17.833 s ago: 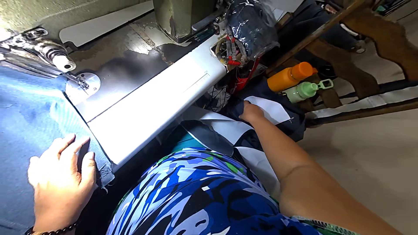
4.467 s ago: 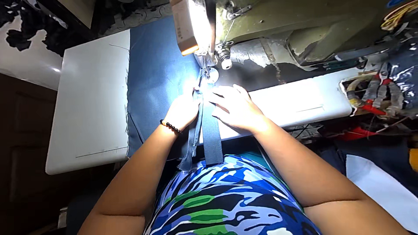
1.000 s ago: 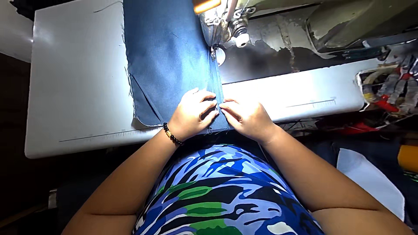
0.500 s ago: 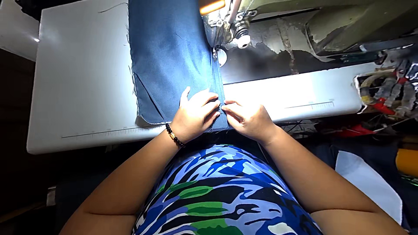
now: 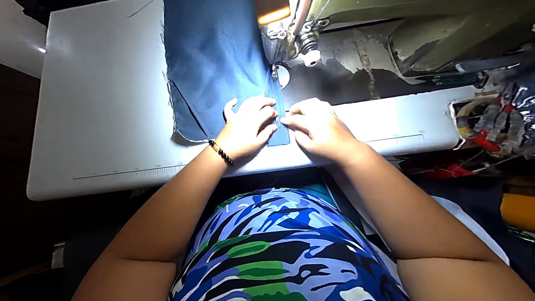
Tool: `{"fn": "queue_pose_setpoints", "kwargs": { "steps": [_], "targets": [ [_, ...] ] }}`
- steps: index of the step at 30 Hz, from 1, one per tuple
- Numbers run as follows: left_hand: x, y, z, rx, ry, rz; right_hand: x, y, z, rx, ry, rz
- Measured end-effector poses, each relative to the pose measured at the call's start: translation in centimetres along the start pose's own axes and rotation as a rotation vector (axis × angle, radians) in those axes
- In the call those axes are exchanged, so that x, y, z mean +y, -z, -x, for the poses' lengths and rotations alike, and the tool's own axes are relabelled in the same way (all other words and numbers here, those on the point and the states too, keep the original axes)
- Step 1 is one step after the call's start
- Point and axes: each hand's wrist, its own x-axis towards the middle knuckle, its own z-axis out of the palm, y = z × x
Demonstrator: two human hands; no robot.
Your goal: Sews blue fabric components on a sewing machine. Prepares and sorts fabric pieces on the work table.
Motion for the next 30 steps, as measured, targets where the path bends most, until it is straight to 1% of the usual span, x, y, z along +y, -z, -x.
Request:
{"fn": "queue_pose_setpoints", "kwargs": {
  "steps": [5, 11, 15, 17, 20, 22, 23, 25, 27, 28, 30],
  "targets": [
    [-2.7, 0.9, -3.4, 0.018, -0.012, -0.006, 1.4, 1.0, -3.5, -0.125, -0.088, 0.046],
    [-5.2, 2.2, -7.7, 0.019, 0.014, -0.081, 2.8, -0.3, -5.6, -0.093, -0.190, 0.144],
    [-6.5, 4.0, -10.1, -0.095, 0.066, -0.261, 2.7, -0.6, -5.2, -0.062, -0.170, 0.164],
    [-7.4, 4.5, -11.0, -0.120, 0.114, -0.338, 2.8, -0.4, -5.4, -0.051, -0.166, 0.142],
    [-7.3, 4.6, -11.5, -0.174, 0.214, -0.328, 2.9, -0.4, -5.6, -0.049, -0.174, 0.116],
    [-6.3, 4.8, -10.9, -0.182, 0.300, -0.327, 2.9, -0.3, -5.5, -0.026, -0.183, 0.095],
    [-5.1, 5.2, -10.2, -0.175, 0.362, -0.347, 2.6, -0.1, -5.3, -0.010, -0.200, 0.070],
    [-1.3, 6.4, -8.0, -0.214, 0.517, -0.362, 0.9, 0.2, -3.9, 0.040, -0.225, -0.035],
    [2.3, 7.6, -5.6, -0.310, 0.582, -0.339, -2.1, -0.8, -1.8, 0.176, -0.141, -0.182],
    [3.6, 7.8, -4.6, -0.380, 0.589, -0.314, -3.8, -1.7, -0.4, 0.186, -0.095, -0.238],
    [5.7, 8.2, -3.3, -0.549, 0.557, -0.325, -6.3, -3.0, 1.4, 0.084, -0.028, -0.225]
  ]
}}
